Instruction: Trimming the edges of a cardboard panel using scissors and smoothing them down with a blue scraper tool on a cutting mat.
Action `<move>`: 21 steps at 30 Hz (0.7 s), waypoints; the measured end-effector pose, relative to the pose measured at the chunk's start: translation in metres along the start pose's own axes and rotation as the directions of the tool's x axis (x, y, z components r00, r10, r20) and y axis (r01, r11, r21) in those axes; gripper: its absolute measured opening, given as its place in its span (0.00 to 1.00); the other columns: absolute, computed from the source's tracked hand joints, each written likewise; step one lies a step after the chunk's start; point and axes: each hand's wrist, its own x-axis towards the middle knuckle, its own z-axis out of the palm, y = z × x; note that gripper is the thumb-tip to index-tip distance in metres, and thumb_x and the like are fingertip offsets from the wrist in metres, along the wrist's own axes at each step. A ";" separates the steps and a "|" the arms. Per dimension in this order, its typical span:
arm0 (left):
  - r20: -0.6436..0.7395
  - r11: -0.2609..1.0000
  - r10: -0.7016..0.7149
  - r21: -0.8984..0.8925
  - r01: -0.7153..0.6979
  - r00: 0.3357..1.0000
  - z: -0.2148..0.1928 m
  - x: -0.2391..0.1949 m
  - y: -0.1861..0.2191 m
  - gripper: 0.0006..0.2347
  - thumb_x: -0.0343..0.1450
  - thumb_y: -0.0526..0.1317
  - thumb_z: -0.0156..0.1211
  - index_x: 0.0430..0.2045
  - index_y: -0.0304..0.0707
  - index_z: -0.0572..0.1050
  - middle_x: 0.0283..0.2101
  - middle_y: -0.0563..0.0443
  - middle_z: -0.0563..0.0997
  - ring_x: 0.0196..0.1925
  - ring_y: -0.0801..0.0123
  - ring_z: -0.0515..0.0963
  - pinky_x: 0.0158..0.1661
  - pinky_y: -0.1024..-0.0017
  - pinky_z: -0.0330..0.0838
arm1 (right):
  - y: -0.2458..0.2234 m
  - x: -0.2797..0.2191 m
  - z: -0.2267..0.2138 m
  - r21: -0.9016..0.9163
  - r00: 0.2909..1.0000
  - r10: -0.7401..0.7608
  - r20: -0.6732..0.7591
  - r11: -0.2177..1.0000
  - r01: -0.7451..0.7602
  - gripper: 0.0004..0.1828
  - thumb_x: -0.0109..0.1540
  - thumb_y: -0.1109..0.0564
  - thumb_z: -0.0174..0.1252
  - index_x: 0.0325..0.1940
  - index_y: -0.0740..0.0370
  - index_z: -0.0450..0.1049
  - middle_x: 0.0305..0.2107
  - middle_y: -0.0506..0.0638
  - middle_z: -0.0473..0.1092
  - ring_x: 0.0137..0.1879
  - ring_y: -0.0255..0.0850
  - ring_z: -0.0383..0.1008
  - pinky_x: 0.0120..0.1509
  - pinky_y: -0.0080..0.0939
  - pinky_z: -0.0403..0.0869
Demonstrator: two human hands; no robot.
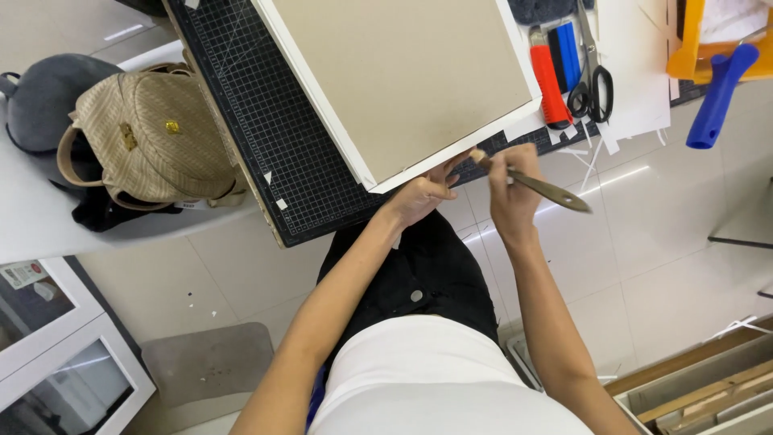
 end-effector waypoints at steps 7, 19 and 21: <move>-0.017 1.000 -0.011 -0.009 0.011 1.000 -0.006 0.001 -0.006 0.46 0.58 0.21 0.56 0.75 0.51 0.49 0.77 0.57 0.51 0.76 0.67 0.49 0.61 0.65 0.42 | -0.008 0.012 0.001 -0.081 0.999 0.002 0.037 0.997 0.001 0.10 0.70 0.65 0.51 0.34 0.60 0.70 0.26 0.48 0.65 0.36 0.46 0.68 0.43 0.39 0.67; 0.008 1.000 0.002 0.014 -0.002 1.000 0.012 -0.004 0.015 0.44 0.60 0.22 0.56 0.75 0.52 0.50 0.76 0.55 0.52 0.77 0.63 0.45 0.65 0.56 0.33 | -0.008 0.031 -0.005 0.154 0.929 0.370 -0.028 0.920 -0.361 0.10 0.72 0.58 0.53 0.36 0.61 0.70 0.22 0.48 0.71 0.31 0.38 0.70 0.39 0.35 0.69; -0.007 0.999 -0.019 0.031 0.019 1.000 0.019 -0.008 0.023 0.43 0.61 0.23 0.58 0.75 0.50 0.49 0.77 0.52 0.48 0.78 0.59 0.41 0.67 0.53 0.30 | 0.027 0.031 -0.013 0.173 0.940 0.309 -0.147 0.943 -0.283 0.09 0.73 0.58 0.53 0.38 0.61 0.70 0.24 0.49 0.71 0.32 0.38 0.71 0.40 0.35 0.70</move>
